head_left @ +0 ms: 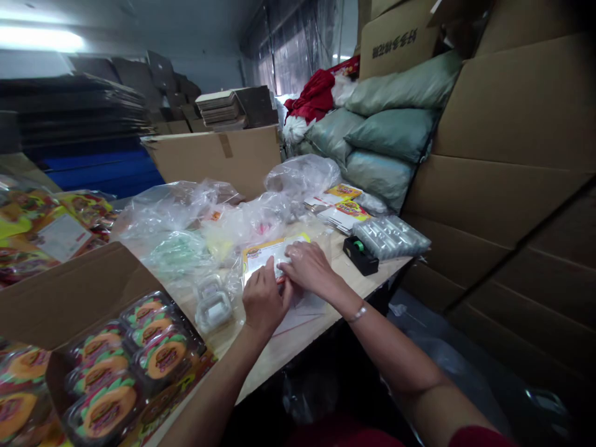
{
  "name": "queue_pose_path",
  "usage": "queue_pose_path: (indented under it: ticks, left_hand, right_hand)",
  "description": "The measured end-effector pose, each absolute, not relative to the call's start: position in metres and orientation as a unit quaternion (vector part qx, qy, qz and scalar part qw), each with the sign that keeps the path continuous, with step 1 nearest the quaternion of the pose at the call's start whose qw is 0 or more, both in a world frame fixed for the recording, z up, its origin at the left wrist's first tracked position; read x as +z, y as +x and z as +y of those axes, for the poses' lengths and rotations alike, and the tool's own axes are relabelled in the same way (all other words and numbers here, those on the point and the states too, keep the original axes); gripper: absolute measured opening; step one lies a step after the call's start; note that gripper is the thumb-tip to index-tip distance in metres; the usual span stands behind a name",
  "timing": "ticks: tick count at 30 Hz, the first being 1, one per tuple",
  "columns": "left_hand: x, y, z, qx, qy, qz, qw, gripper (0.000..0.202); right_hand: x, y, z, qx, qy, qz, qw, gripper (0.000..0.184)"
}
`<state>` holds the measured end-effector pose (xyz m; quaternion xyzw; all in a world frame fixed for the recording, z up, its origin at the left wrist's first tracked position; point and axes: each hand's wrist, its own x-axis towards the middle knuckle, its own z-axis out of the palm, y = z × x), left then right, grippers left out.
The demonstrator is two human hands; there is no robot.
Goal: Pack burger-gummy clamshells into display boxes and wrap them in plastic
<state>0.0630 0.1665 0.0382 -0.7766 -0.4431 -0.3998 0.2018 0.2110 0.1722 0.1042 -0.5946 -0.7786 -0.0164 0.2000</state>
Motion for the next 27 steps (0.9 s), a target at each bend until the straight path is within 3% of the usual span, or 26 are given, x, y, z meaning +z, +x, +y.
queue_pose_path:
  ticks: [7, 11, 15, 19, 23, 27]
  left_hand:
    - [0.056, 0.074, 0.172, -0.405, -0.781, -0.415, 0.232, 0.036]
    - [0.074, 0.09, 0.183, -0.408, -0.805, -0.364, 0.23, 0.014]
    - [0.078, 0.102, 0.179, -0.43, -0.853, -0.262, 0.136, 0.019]
    - [0.071, 0.108, 0.168, -0.458, -0.857, -0.206, 0.116, 0.014]
    - [0.069, 0.108, 0.164, -0.46, -0.857, -0.218, 0.074, 0.014]
    - [0.066, 0.107, 0.164, -0.471, -0.855, -0.215, 0.037, 0.018]
  right_hand:
    - [0.042, 0.244, 0.124, -0.19, -0.502, -0.734, 0.416, 0.028]
    - [0.024, 0.238, 0.135, -0.148, -0.457, -0.791, 0.38, 0.038]
    - [0.027, 0.23, 0.153, -0.073, -0.492, -0.798, 0.34, 0.043]
    - [0.025, 0.228, 0.164, -0.062, -0.497, -0.795, 0.342, 0.049]
    - [0.014, 0.233, 0.165, -0.084, -0.463, -0.794, 0.385, 0.053]
    - [0.002, 0.248, 0.145, -0.047, -0.407, -0.766, 0.496, 0.046]
